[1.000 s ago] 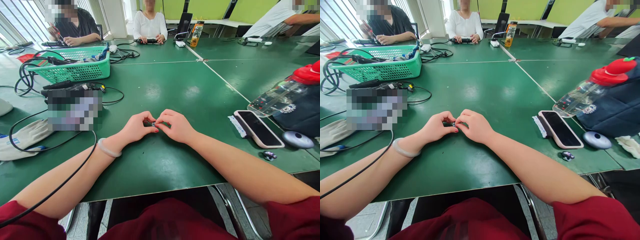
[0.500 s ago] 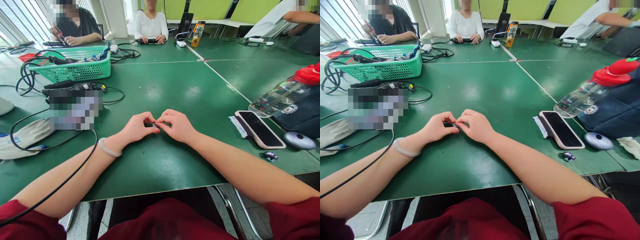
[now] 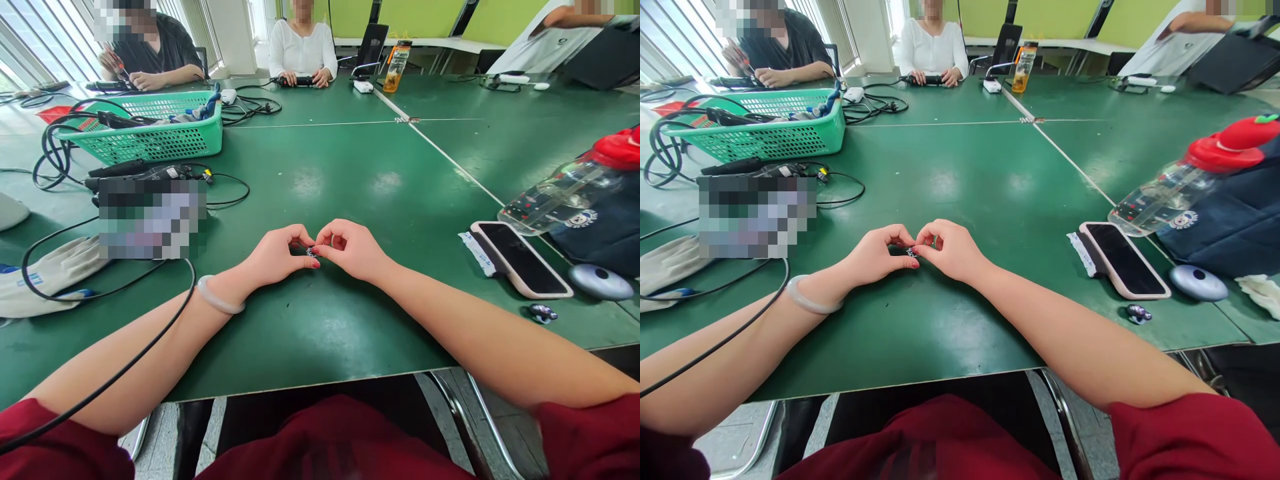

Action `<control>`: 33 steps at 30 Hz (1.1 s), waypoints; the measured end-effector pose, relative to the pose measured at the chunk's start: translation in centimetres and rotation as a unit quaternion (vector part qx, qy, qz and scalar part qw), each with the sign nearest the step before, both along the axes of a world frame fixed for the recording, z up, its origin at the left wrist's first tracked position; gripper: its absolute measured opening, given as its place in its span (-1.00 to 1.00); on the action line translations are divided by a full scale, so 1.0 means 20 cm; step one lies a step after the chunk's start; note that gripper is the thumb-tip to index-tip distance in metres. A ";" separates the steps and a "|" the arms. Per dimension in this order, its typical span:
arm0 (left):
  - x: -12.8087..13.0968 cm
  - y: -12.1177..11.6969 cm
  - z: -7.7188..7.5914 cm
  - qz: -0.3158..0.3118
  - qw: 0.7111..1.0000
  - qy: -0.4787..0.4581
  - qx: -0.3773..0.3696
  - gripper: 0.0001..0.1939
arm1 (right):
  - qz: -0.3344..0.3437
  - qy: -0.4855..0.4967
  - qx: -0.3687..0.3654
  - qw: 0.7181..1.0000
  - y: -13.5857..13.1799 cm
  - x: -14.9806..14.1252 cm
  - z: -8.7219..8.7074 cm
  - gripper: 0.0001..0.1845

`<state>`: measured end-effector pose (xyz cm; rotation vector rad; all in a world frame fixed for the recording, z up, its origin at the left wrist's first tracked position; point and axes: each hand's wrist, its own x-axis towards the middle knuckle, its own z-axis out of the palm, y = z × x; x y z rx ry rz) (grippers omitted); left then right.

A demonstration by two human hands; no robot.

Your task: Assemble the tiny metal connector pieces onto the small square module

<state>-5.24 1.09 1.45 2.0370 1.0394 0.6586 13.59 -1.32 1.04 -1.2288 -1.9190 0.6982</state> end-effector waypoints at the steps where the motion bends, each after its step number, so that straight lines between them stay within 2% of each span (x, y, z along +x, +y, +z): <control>1: 0.00 0.00 0.00 0.000 1.000 0.004 0.000 -0.71 | 0.001 -0.002 -0.002 1.000 0.00 0.00 0.00 -0.90; 5: 0.00 0.00 0.00 0.015 1.000 0.003 0.000 -0.70 | -0.024 -0.018 0.021 0.999 0.02 0.02 0.01 -0.87; 8: 0.00 0.01 -0.01 0.073 0.997 0.022 0.006 -0.70 | -0.076 -0.064 0.049 0.994 0.04 0.07 0.01 -0.83; 10: 0.00 0.02 -0.01 0.106 0.994 0.037 0.010 -0.72 | -0.091 -0.110 0.043 0.989 0.06 0.09 0.00 -0.84; 17: 0.00 0.03 -0.02 0.106 0.994 0.033 0.002 -0.72 | -0.058 -0.218 0.051 0.973 0.10 0.05 -0.06 -0.80; 20: 0.00 0.03 -0.02 0.109 0.993 0.033 -0.003 -0.72 | -0.049 -0.221 0.035 0.973 0.10 0.03 -0.06 -0.90; 27: -0.01 0.03 -0.02 0.106 0.994 0.037 0.003 -0.71 | 0.017 -0.227 0.020 0.974 0.05 0.03 -0.03 -0.82; 33: -0.01 0.03 -0.03 0.100 0.995 0.021 -0.006 -0.70 | -0.009 -0.212 0.017 0.977 0.09 0.04 -0.04 -0.85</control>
